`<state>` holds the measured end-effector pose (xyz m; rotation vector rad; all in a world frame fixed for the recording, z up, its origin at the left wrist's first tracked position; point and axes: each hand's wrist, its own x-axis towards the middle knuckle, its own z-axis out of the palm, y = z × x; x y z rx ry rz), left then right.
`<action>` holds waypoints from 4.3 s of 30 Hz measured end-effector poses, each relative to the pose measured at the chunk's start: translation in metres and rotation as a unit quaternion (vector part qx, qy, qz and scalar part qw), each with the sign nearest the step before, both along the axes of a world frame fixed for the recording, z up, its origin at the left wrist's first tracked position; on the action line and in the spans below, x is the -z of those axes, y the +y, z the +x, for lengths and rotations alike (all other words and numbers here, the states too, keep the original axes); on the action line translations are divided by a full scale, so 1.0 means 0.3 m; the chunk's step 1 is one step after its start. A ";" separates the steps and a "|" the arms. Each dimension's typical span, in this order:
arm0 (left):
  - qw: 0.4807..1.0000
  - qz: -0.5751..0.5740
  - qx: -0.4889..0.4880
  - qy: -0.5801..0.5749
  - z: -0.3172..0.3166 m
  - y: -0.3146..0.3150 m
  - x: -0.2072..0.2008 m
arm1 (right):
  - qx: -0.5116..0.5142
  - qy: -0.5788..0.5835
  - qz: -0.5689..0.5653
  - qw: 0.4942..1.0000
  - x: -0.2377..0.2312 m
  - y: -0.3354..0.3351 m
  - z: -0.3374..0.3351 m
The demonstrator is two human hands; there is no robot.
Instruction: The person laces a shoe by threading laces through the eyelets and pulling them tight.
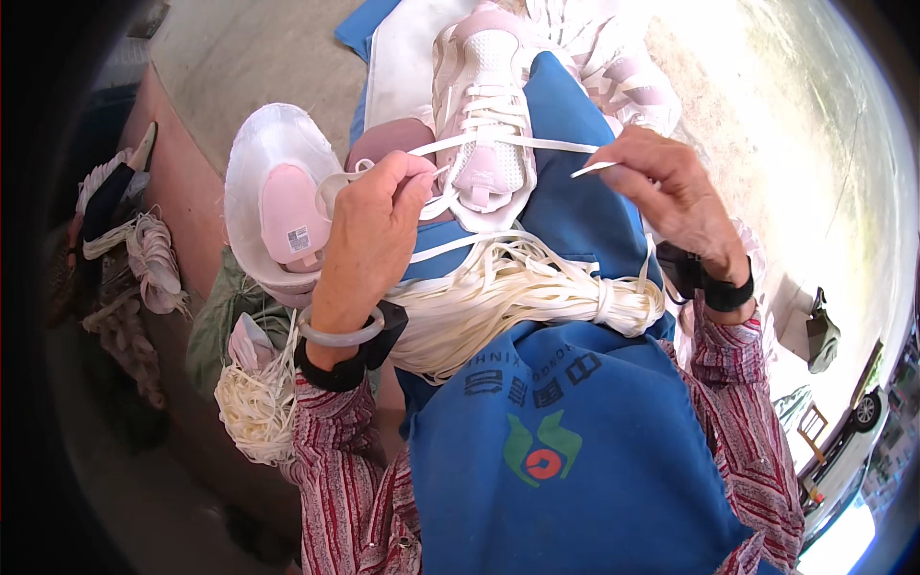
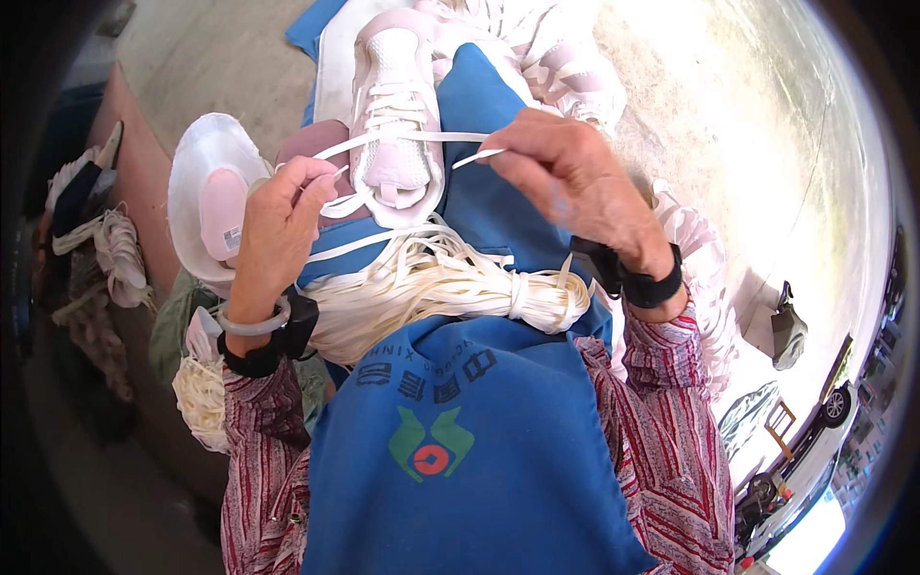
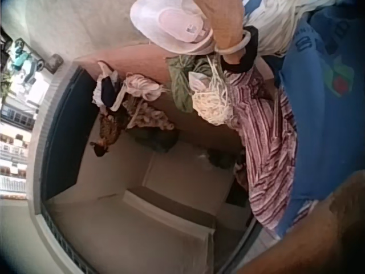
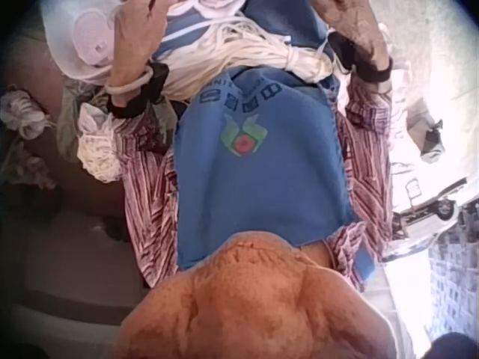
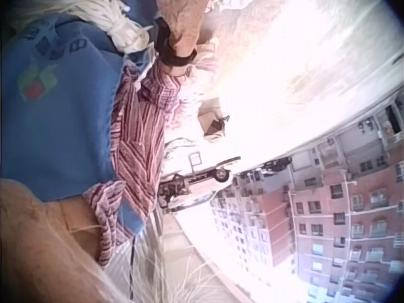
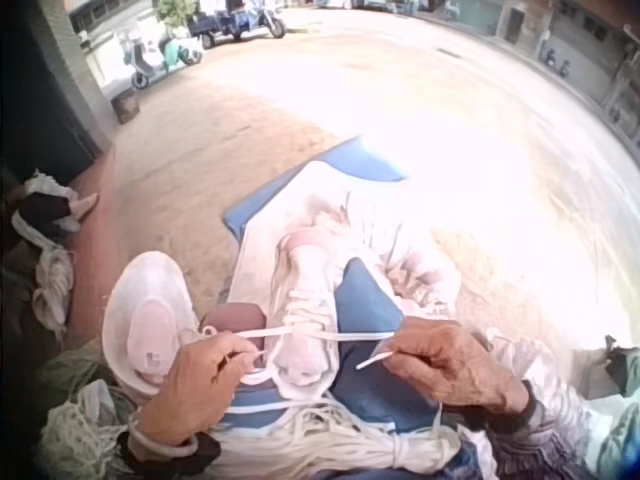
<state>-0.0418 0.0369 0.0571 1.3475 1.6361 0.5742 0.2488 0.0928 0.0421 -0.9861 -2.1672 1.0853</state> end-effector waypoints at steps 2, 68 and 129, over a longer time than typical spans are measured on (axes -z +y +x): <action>0.982 0.124 0.034 0.135 0.015 0.017 0.045 | 0.030 -0.033 -0.021 0.999 0.040 -0.041 -0.070; 0.908 0.226 0.139 0.324 0.060 0.072 0.115 | 0.166 -0.228 0.163 0.945 0.136 -0.070 -0.202; 0.799 -0.213 -0.256 -0.500 0.207 -0.130 0.129 | -0.325 0.314 -0.238 0.860 -0.263 -0.282 -0.340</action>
